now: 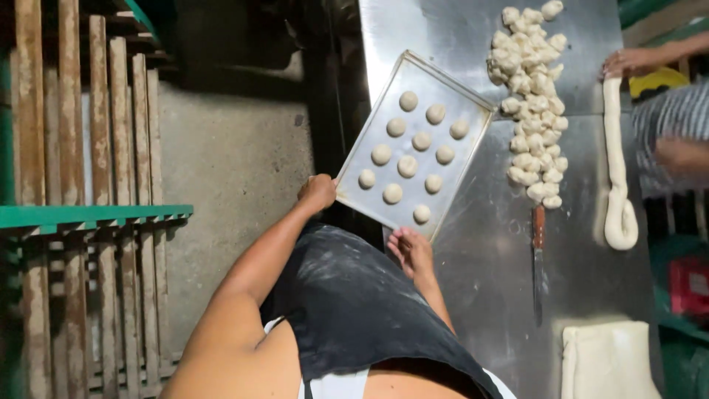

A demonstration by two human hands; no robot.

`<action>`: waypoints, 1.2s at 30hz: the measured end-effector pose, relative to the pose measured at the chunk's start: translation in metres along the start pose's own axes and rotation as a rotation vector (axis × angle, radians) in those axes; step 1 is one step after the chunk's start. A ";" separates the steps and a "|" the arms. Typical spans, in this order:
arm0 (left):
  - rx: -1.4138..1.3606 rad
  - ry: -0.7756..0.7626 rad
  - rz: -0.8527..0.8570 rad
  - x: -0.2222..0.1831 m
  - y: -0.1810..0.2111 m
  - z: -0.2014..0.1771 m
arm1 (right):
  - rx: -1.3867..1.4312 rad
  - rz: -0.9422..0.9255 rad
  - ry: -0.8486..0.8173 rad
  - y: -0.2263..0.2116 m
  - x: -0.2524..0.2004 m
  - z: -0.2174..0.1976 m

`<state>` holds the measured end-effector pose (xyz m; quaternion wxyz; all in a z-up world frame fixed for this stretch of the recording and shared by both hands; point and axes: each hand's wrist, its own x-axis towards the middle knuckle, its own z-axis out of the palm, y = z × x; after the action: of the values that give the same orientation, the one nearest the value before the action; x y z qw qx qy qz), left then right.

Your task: Shape pieces of dough into balls and arrange them on metal baking sheets.

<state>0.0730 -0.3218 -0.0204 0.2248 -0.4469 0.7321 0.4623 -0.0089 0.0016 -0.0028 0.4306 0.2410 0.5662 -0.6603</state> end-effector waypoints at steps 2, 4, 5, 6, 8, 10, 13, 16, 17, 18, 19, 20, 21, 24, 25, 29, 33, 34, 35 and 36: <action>-0.003 -0.047 -0.025 -0.030 0.013 -0.019 | 0.064 0.064 0.043 0.004 -0.002 0.008; -0.003 -0.090 -0.043 -0.025 0.009 -0.012 | 0.131 0.119 0.082 0.010 0.006 0.009; 0.042 -0.105 0.048 -0.007 -0.004 0.007 | 0.217 0.118 0.088 0.015 0.013 0.002; 0.087 -0.121 0.138 0.010 -0.017 0.026 | 0.302 0.118 0.094 0.019 0.021 -0.004; 0.162 -0.105 0.273 0.023 -0.032 0.050 | 0.370 0.089 0.036 0.050 0.051 -0.050; 0.224 -0.077 0.396 0.012 -0.027 0.049 | 0.421 0.069 -0.031 0.052 0.045 -0.042; 0.018 -0.169 0.279 -0.044 0.002 0.028 | 0.579 0.038 -0.088 0.029 -0.012 0.013; -0.278 -0.288 0.097 -0.074 0.009 0.023 | 0.636 -0.184 -0.145 0.033 0.005 -0.003; -0.326 -0.325 0.119 -0.074 0.005 0.027 | 0.594 -0.209 -0.198 0.040 0.022 -0.025; -0.374 -0.363 0.140 -0.074 0.002 0.030 | 0.552 -0.235 -0.251 0.046 0.041 -0.046; -0.368 -0.365 0.142 -0.069 -0.004 0.032 | 0.558 -0.238 -0.248 0.039 0.032 -0.037; -0.406 -0.388 0.168 -0.064 -0.010 0.034 | 0.513 -0.235 -0.251 0.032 0.024 -0.027; -0.451 -0.414 0.189 -0.062 -0.018 0.038 | 0.464 -0.226 -0.249 0.026 0.012 -0.019; -0.466 -0.462 0.263 -0.064 -0.035 0.023 | 0.510 -0.202 -0.205 0.022 0.002 -0.008; -0.465 -0.461 0.262 -0.054 -0.047 0.022 | 0.510 -0.201 -0.206 0.022 -0.005 -0.005; -0.539 -0.381 0.300 -0.032 -0.094 -0.010 | 0.415 -0.190 -0.071 0.023 -0.022 0.010; -0.658 -0.303 0.194 -0.005 -0.154 -0.051 | 0.407 -0.224 -0.121 0.042 0.019 -0.018; -0.654 -0.319 0.187 0.000 -0.164 -0.061 | 0.411 -0.223 -0.104 0.029 0.005 0.023; -0.634 -0.286 0.184 0.007 -0.174 -0.074 | 0.369 -0.223 -0.047 0.015 -0.005 0.067; -0.614 -0.254 0.181 0.014 -0.184 -0.087 | 0.326 -0.222 0.009 0.001 -0.015 0.111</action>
<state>0.2320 -0.4366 -0.0778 0.1272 -0.3660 0.5618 0.7310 0.0182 -0.1004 0.0361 0.3077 0.2465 0.4766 -0.7857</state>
